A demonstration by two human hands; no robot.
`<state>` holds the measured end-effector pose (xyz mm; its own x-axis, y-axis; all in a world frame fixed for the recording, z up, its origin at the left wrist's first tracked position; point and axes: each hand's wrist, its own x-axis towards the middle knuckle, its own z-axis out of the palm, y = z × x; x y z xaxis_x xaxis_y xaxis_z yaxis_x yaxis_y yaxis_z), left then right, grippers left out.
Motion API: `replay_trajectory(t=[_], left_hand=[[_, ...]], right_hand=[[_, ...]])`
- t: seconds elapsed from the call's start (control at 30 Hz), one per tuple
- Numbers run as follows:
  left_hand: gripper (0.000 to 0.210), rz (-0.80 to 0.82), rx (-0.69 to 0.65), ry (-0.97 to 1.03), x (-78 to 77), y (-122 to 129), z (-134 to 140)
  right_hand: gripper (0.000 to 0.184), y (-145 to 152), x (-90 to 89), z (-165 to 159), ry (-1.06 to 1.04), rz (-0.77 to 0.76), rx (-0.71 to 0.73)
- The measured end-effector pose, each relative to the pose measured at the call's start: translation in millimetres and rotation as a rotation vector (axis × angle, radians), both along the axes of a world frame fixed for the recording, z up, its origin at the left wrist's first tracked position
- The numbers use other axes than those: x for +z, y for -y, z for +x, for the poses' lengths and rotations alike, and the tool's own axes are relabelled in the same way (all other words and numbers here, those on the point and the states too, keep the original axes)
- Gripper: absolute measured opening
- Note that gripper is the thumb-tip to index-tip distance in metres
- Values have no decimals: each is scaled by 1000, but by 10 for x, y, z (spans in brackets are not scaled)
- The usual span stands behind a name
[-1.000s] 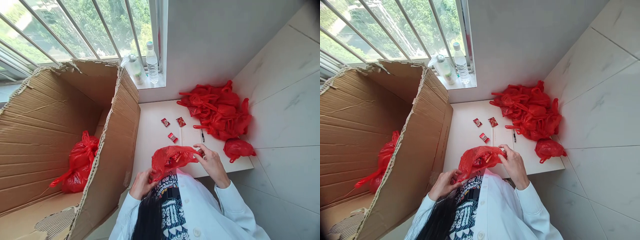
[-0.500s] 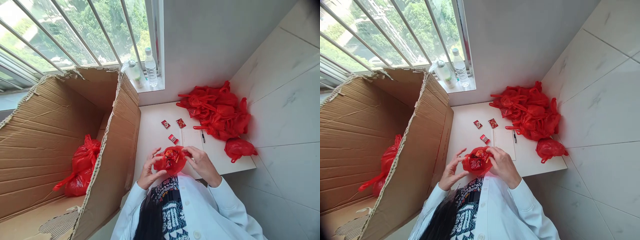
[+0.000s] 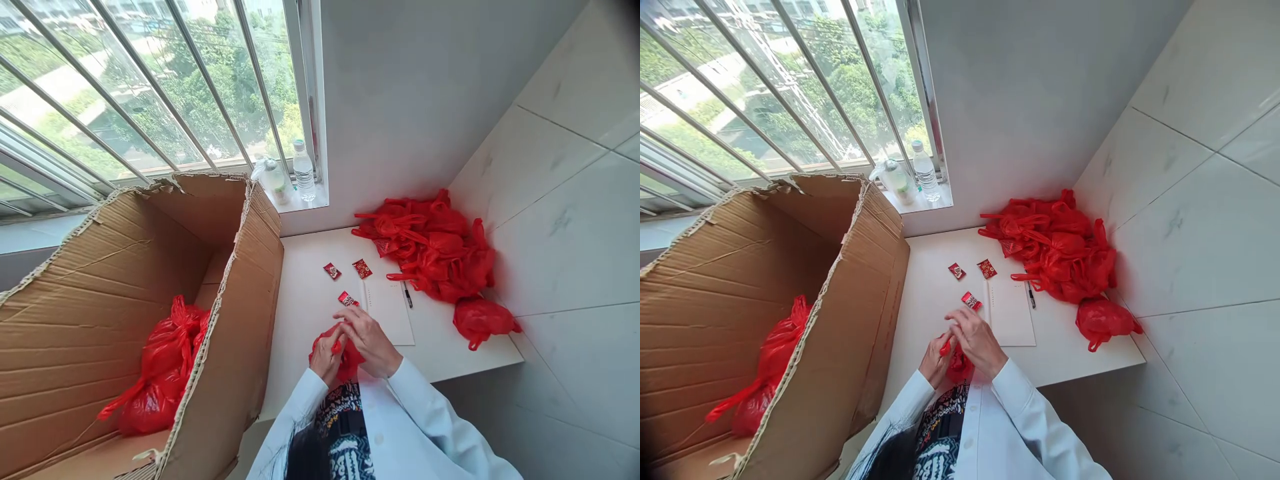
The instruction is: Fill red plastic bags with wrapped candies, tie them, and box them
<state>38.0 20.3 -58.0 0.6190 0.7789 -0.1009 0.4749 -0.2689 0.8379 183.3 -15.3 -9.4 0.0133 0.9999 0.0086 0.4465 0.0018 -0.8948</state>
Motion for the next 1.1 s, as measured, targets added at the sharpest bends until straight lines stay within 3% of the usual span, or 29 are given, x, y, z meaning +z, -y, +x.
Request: replay_trajectory(t=[0.07,0.17,0.3,0.4,0.47,0.5,0.67,0.87,1.1], left_hand=[[33,-94,6,45,13,-7,-28],[32,-218,45,111,-36,-13,-68],[44,-358,64,195,-175,-49,-110],[50,-363,47,225,-215,-94,-171],[46,-311,18,205,-190,-106,-219],[42,-268,2,184,-167,-101,-238],[13,54,-79,55,-93,7,-223],[23,341,-91,-49,-219,39,-207],[27,408,-75,-123,-282,-51,-444]], right_hand=[[21,-18,-243,48,-101,-93,-103],[21,20,-472,49,-226,-163,-82],[18,175,-391,-42,-235,-109,-156],[12,304,-252,-41,-127,-46,56],[12,343,-231,11,-72,-72,259],[11,338,-247,41,-64,-94,287],[32,57,-491,75,-63,-70,92],[33,-257,-727,-73,2,-58,408],[25,-94,-682,81,314,-35,297]])
